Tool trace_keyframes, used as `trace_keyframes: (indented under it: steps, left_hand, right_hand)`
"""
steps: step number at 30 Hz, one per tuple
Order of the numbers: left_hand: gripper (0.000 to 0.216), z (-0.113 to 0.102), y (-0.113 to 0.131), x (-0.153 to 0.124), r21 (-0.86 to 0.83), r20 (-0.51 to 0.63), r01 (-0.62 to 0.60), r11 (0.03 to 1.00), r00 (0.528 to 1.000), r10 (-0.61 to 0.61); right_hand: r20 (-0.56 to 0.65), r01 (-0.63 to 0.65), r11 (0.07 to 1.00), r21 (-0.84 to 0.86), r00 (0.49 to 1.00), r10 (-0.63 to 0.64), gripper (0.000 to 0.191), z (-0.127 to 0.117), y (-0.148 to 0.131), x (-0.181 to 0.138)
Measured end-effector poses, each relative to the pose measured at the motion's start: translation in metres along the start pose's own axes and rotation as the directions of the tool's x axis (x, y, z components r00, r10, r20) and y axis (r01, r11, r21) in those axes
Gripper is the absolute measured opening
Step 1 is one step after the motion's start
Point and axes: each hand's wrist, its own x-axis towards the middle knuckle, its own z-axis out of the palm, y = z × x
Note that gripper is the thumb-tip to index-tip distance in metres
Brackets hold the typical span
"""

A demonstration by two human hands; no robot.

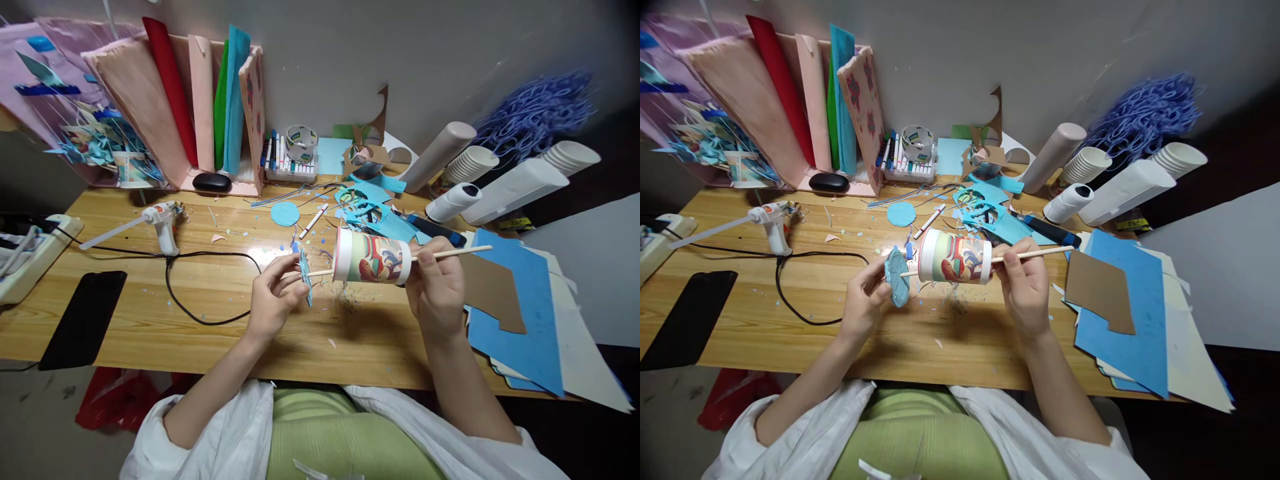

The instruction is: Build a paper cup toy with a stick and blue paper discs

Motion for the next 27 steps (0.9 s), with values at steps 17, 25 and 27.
trace_keyframes:
  steps: [17, 25, 27]
  left_hand:
    - [0.062, -0.003, 0.009, 0.002, 0.227, 0.079, -0.309, 0.924, 0.951, 0.298]
    - [0.056, -0.005, 0.017, 0.001, -0.014, 0.146, 0.161, 0.987, 0.977, -0.157]
    - [0.059, -0.007, 0.016, 0.002, -0.028, 0.161, 0.158, 0.987, 0.975, -0.152]
  right_hand:
    - [-0.056, -0.229, 0.973, 0.027, 0.971, 0.230, 0.023, -0.001, -0.001, 0.002]
    - [0.037, 0.089, 0.996, -0.014, 0.995, -0.088, 0.021, -0.005, -0.004, 0.003]
    - [0.023, 0.146, 0.988, -0.039, 0.989, -0.146, 0.020, -0.005, -0.004, 0.002]
